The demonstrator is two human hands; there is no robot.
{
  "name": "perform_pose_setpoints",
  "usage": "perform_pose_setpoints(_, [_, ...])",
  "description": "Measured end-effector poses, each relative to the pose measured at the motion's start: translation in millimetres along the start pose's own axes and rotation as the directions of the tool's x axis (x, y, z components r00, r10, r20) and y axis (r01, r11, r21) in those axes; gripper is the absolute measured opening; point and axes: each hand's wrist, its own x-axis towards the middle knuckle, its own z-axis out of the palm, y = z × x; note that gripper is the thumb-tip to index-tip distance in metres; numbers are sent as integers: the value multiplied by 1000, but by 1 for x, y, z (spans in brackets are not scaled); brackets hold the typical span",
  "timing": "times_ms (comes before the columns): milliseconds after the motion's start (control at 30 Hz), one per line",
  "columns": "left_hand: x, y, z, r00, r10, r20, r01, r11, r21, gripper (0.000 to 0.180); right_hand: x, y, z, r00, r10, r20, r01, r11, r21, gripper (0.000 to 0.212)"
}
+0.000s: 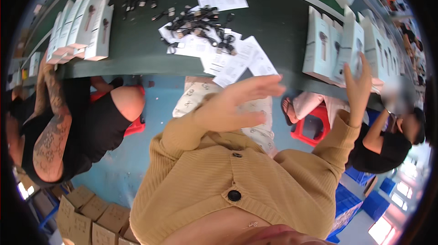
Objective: The recorder is seen putting a hairdryer into a box.
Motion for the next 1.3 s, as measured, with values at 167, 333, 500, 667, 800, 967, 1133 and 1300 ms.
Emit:
perform_pose_setpoints(167, [-102,19,-58,828,232,-510,-221,972,83,61,-9,-61,17,939,-303,-164,279,948,-155,49])
perform_pose_setpoints(333, [-137,70,-138,449,595,-666,515,437,738,51,-60,-164,71,613,-787,68,729,597,334,41])
perform_pose_setpoints(500, [-131,105,-229,602,782,-161,654,-368,660,57,-79,-180,108,524,-851,32,804,507,312,31])
perform_pose_setpoints(667, [-121,124,-285,573,802,-168,792,-490,364,76,-72,-178,101,562,-824,-73,778,496,385,27])
perform_pose_setpoints(800, [-126,143,-317,451,650,-611,891,-365,268,85,-49,-164,71,738,-640,-215,655,601,459,32])
perform_pose_setpoints(967, [-142,152,-293,547,553,-628,806,-146,573,81,-40,-136,43,998,-34,-50,60,473,879,17])
perform_pose_setpoints(1133, [-98,110,-132,707,320,-631,198,767,610,75,-15,-128,11,998,40,49,-52,78,996,16])
perform_pose_setpoints(1300, [-89,44,-70,817,-1,-577,169,956,239,80,8,-158,-1,998,-32,-52,50,-44,998,15])
